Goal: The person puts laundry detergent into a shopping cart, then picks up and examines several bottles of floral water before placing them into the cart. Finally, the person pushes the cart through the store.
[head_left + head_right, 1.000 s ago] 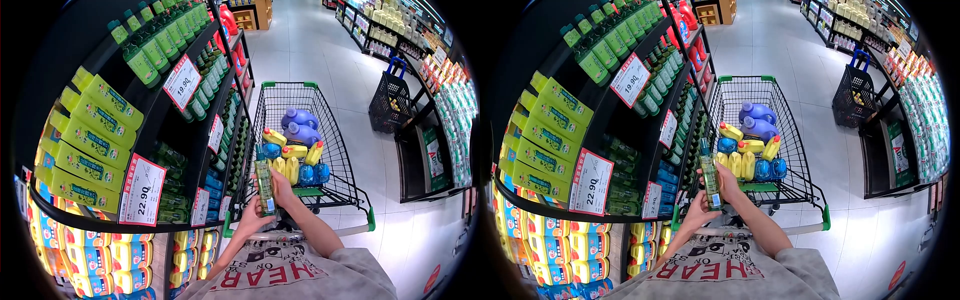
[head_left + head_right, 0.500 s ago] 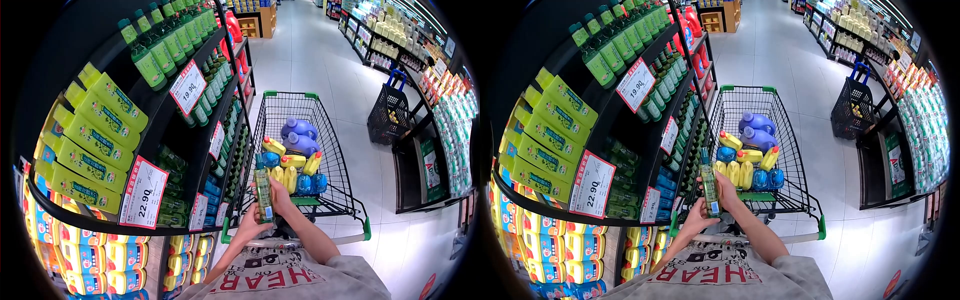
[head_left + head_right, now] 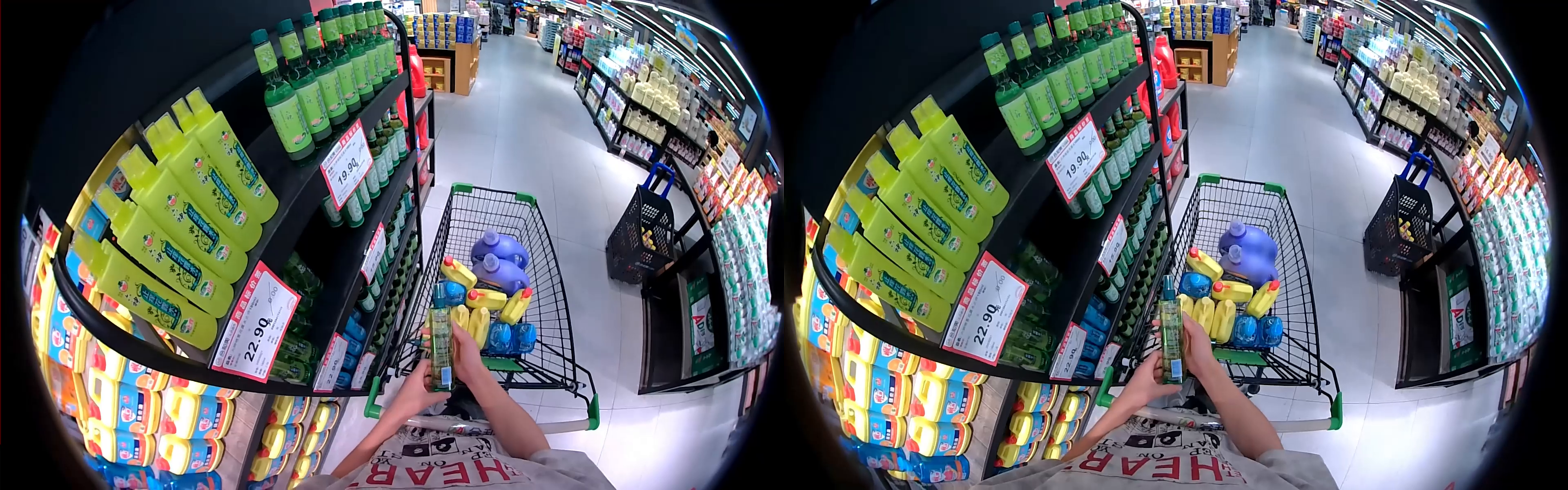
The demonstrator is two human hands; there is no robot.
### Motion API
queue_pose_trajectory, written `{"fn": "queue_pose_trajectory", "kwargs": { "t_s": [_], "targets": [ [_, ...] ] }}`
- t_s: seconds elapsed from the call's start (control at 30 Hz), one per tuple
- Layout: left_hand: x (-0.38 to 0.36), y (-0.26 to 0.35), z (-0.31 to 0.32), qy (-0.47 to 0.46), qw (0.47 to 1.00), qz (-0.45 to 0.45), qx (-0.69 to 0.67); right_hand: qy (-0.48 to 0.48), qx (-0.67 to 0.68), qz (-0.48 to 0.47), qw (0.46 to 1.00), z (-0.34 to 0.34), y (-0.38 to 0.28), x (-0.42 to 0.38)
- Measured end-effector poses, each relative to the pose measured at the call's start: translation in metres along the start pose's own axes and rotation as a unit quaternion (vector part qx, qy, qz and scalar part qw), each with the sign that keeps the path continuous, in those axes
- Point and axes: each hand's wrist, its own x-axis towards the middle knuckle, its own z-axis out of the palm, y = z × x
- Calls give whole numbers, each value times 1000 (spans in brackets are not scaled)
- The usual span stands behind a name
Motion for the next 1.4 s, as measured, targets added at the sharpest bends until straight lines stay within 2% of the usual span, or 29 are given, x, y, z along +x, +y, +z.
{"fn": "queue_pose_trajectory", "kwargs": {
  "t_s": [0.2,0.63,0.73,0.83,0.93,1.0,1.07,1.1,1.17,1.23,1.27,1.3,1.33,1.4],
  "targets": [
    [2,-9,-3,4,999,1,39,23,-4,9,1000,5,-1,0],
    [3,2,-2,11,998,-23,60,-4,0,8,1000,2,0,3],
    [0,2,-2,14,997,-29,64,-6,21,32,999,5,-2,0],
    [-3,9,1,34,998,29,37,-25,25,42,998,2,0,0],
    [-4,11,-2,12,1000,17,23,-39,30,38,998,0,-3,0],
    [-12,25,-1,43,995,44,84,-43,42,-1,998,-1,-12,1],
    [-17,28,-9,72,971,57,222,-17,21,-48,998,5,-33,2],
    [-22,27,-12,72,971,50,220,-7,15,-65,998,-6,-39,11],
    [-26,26,-20,106,935,21,337,26,-66,-55,996,-13,-61,20],
    [-25,21,-20,111,938,26,326,32,-114,-57,991,-34,-65,34],
    [-23,19,-19,115,941,30,316,44,-290,-78,953,-51,-58,44],
    [-21,23,-16,112,945,27,308,54,-455,-96,884,-67,-49,52],
    [-19,22,-16,112,945,28,307,54,-456,-96,883,-78,-40,56],
    [-17,17,-16,143,940,50,305,9,-674,-88,733,-98,-21,59]
  ]
}}
